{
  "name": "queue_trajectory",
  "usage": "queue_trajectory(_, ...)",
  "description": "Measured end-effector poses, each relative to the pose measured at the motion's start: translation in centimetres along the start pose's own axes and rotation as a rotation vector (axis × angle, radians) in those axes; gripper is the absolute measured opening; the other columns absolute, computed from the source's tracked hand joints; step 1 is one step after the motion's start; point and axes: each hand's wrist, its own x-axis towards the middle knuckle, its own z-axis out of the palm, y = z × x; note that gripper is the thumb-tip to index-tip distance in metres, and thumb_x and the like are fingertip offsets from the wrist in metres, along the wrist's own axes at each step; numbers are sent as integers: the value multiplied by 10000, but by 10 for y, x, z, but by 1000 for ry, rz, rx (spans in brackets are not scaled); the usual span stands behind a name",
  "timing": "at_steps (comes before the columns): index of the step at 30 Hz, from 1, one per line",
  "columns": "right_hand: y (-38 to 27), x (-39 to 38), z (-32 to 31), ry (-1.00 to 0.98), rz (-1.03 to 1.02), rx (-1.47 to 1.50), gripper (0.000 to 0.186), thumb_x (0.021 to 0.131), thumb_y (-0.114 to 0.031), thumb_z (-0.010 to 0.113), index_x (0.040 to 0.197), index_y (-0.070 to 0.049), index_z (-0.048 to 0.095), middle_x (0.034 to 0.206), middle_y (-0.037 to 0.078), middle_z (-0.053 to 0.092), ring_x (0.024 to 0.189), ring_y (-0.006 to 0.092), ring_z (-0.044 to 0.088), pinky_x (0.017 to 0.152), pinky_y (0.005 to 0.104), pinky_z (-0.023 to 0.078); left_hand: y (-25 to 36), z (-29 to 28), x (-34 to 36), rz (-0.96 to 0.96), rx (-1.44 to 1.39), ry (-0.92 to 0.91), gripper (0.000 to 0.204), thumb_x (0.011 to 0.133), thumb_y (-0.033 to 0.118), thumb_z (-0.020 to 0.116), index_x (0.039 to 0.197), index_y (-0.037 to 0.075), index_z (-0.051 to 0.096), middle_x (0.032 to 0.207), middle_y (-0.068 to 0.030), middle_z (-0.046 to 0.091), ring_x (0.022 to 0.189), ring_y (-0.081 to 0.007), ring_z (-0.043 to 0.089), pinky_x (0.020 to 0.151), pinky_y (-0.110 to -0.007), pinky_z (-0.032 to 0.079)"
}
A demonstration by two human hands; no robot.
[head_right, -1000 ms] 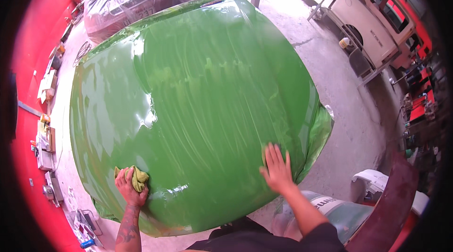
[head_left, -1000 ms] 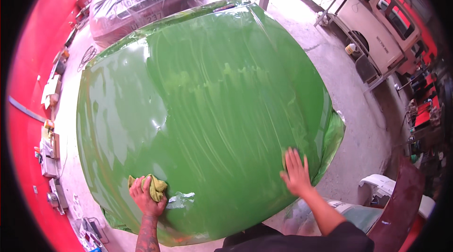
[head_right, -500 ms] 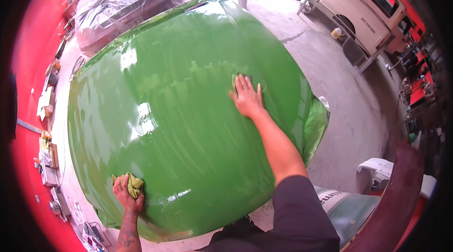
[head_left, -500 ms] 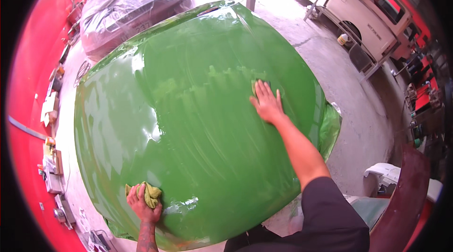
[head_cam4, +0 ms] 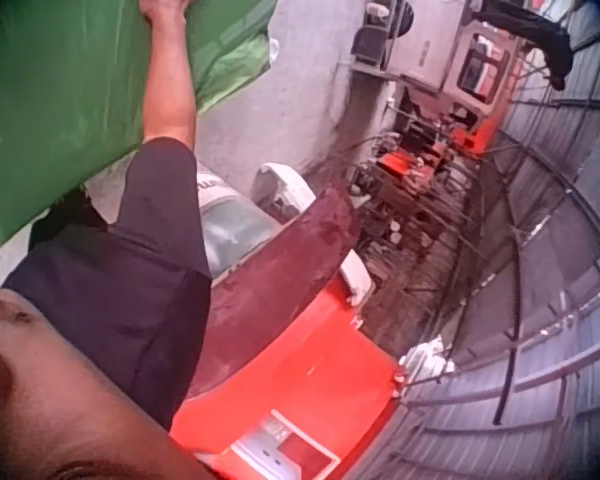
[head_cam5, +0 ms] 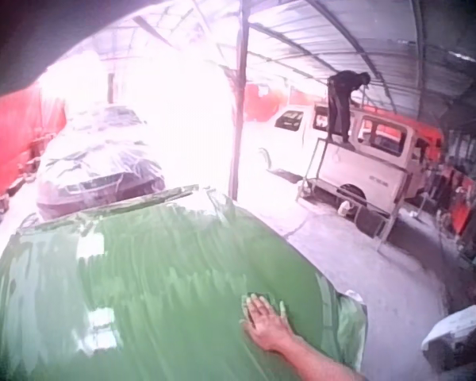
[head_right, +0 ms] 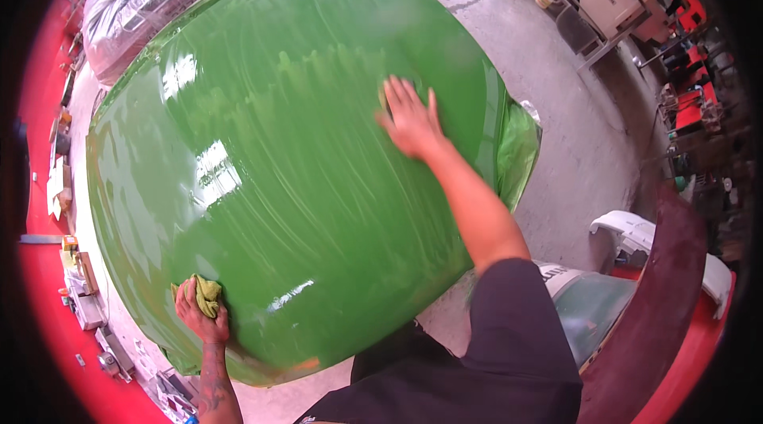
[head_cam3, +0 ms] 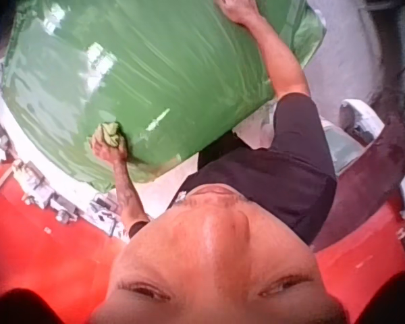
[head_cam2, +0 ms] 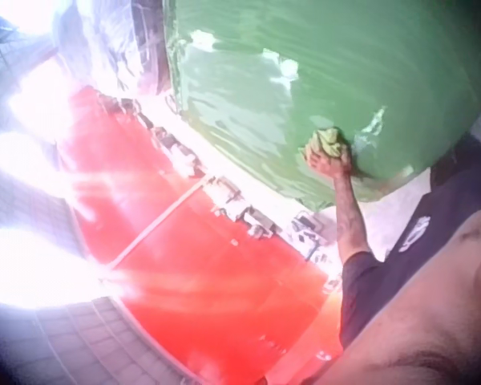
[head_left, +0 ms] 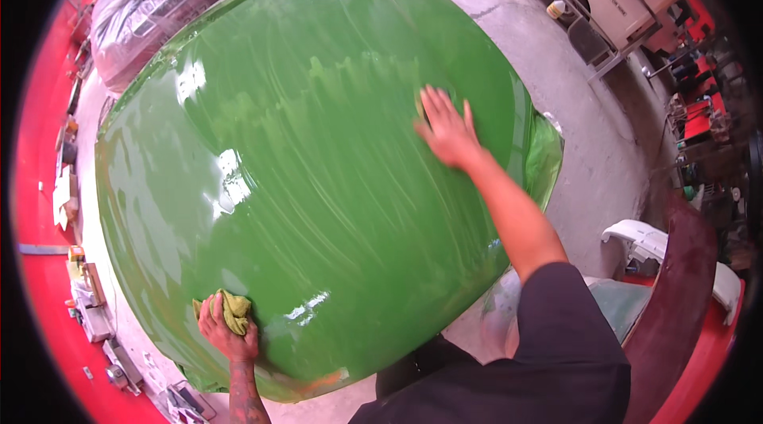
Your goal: The person wet-sands a car hood, rubbing sandpaper across the surface, dipping a cloth into a bucket of water, and wiping down the panel.
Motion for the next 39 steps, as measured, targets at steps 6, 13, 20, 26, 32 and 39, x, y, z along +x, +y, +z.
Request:
queue_trajectory(6,-6,20,9,9,56,68,698,987,-491,378,1533,-99,188,1614,59,149,1483,235,151,1159,601,108,-10,5,-7,23,5,24,663,712,231,639,1340,79,491,1281,-138,531,1243,-343,457,1097,-506,277)
queue_trajectory(13,8,-242,20,-39,62,86,737,957,-423,470,1542,-93,167,1612,96,149,1486,255,147,1155,591,76,-13,-4,-11,-7,12,38,675,707,249,643,1343,81,491,1283,-142,532,1246,-339,458,1096,-504,273)
queue_trajectory(20,21,-41,7,40,22,3,689,992,-476,367,1538,-105,170,1614,60,148,1482,252,153,1156,605,92,1,-3,-4,15,17,20,676,697,242,645,1338,87,495,1284,-133,526,1247,-346,453,1095,-501,274)
queue_trajectory(26,-4,52,10,14,22,62,682,993,-497,351,1529,-102,203,1609,59,170,1479,250,167,1163,592,106,-7,-1,-8,-18,40,25,693,679,241,651,1337,95,491,1286,-130,519,1244,-345,450,1092,-496,276)
queue_trajectory(32,-35,-153,7,-144,-249,-42,734,968,-476,413,1545,-108,145,1616,69,138,1488,253,143,1172,567,87,-5,-11,-7,-61,4,16,696,653,246,652,1322,125,505,1293,-127,505,1244,-344,443,1083,-506,272)
queue_trajectory(39,-66,22,4,-55,-311,-110,688,991,-472,357,1544,-117,154,1619,54,135,1487,254,143,1171,576,87,1,-5,-3,-64,-30,2,677,671,328,630,1308,129,516,1268,-138,513,1234,-342,452,1074,-510,276)
